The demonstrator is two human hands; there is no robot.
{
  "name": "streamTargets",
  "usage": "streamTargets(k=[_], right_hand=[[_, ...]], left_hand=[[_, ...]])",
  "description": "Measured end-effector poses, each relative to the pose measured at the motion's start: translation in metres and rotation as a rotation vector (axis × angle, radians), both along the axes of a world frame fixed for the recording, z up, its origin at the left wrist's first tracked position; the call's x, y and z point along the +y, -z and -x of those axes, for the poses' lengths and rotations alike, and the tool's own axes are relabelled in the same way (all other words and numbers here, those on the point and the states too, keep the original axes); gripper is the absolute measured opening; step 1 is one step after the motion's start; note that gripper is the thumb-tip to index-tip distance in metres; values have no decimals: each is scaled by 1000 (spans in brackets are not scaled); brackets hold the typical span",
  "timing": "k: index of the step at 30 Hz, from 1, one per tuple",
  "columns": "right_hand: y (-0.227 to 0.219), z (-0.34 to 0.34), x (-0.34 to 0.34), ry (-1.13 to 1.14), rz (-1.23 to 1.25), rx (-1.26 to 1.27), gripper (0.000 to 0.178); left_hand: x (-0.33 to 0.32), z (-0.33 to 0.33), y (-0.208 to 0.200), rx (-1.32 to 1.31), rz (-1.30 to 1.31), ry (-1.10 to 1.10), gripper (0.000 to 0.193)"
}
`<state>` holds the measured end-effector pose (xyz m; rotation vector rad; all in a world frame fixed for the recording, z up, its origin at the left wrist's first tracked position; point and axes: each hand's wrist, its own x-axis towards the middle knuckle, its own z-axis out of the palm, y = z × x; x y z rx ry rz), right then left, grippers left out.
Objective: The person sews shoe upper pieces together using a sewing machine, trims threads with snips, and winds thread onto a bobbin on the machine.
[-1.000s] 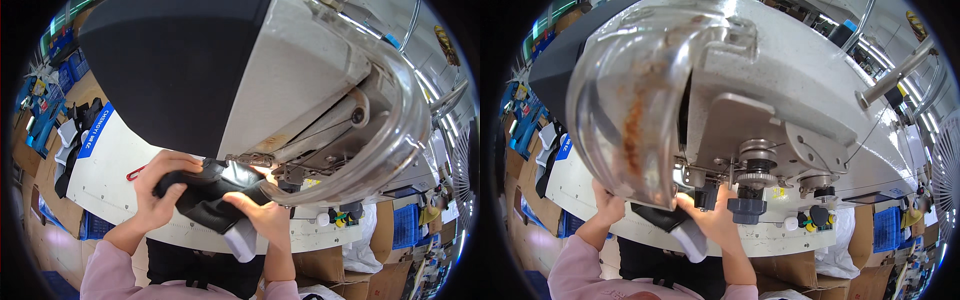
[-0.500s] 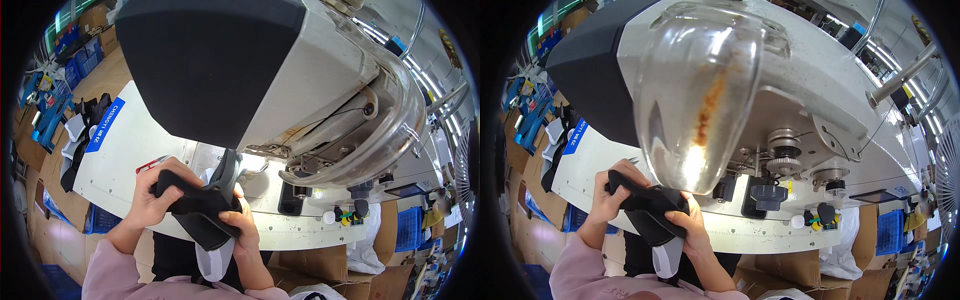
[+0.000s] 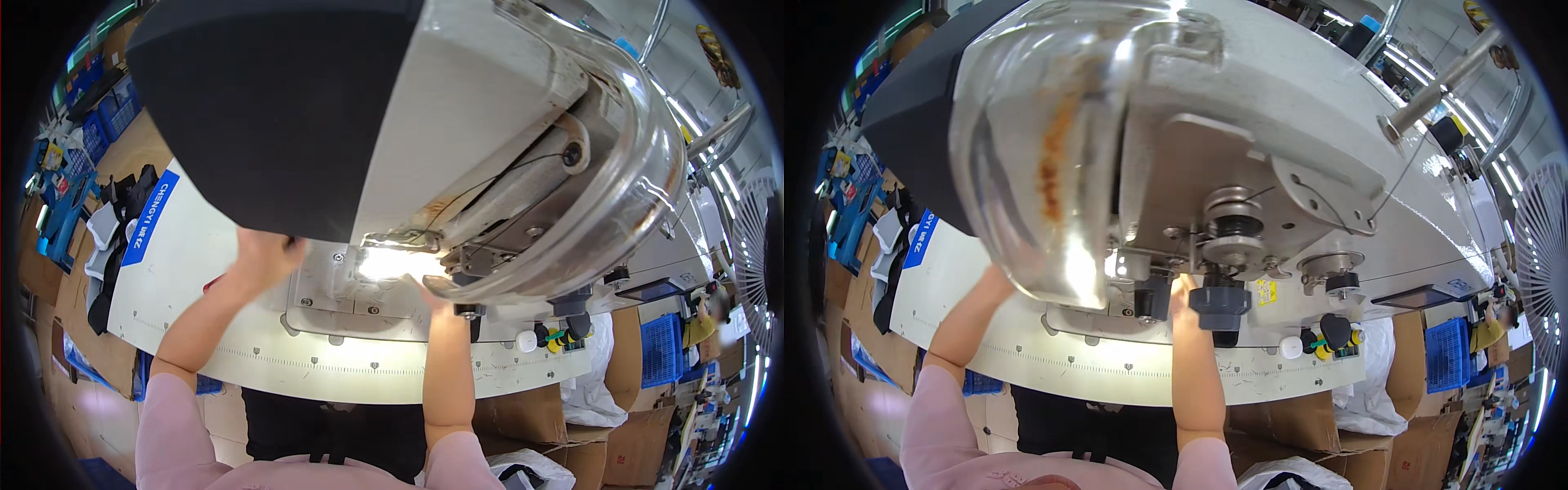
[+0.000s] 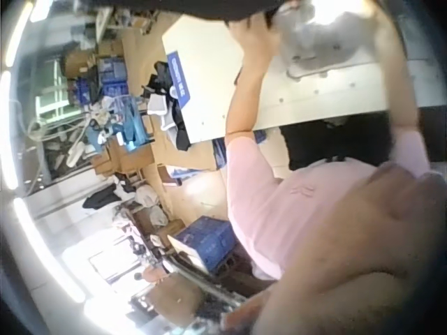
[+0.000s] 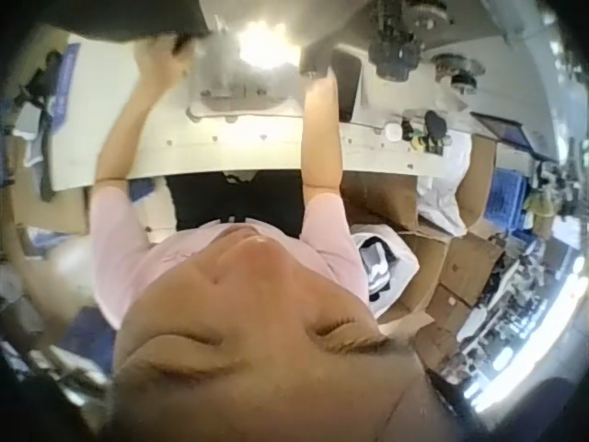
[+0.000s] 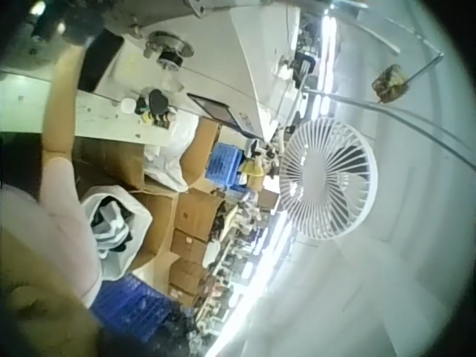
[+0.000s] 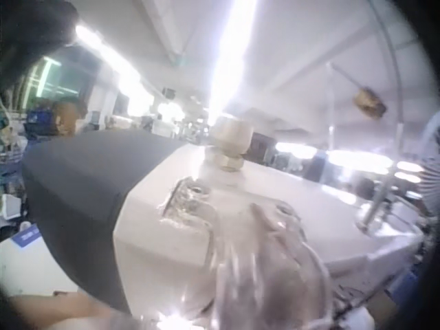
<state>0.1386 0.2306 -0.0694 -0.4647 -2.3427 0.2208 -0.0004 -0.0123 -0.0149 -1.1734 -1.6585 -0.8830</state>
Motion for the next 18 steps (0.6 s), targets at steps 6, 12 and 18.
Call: streamTargets(k=[6, 12, 18], right_hand=[[19, 26, 10, 41, 7, -19, 11], [17, 30, 8, 43, 17, -9, 11], [18, 22, 5, 44, 26, -8, 10]], left_hand=[[-1, -31, 19, 30, 92, 251, 29], [-14, -50, -15, 222, 219, 464, 24], [-11, -69, -34, 247, 177, 468, 24]])
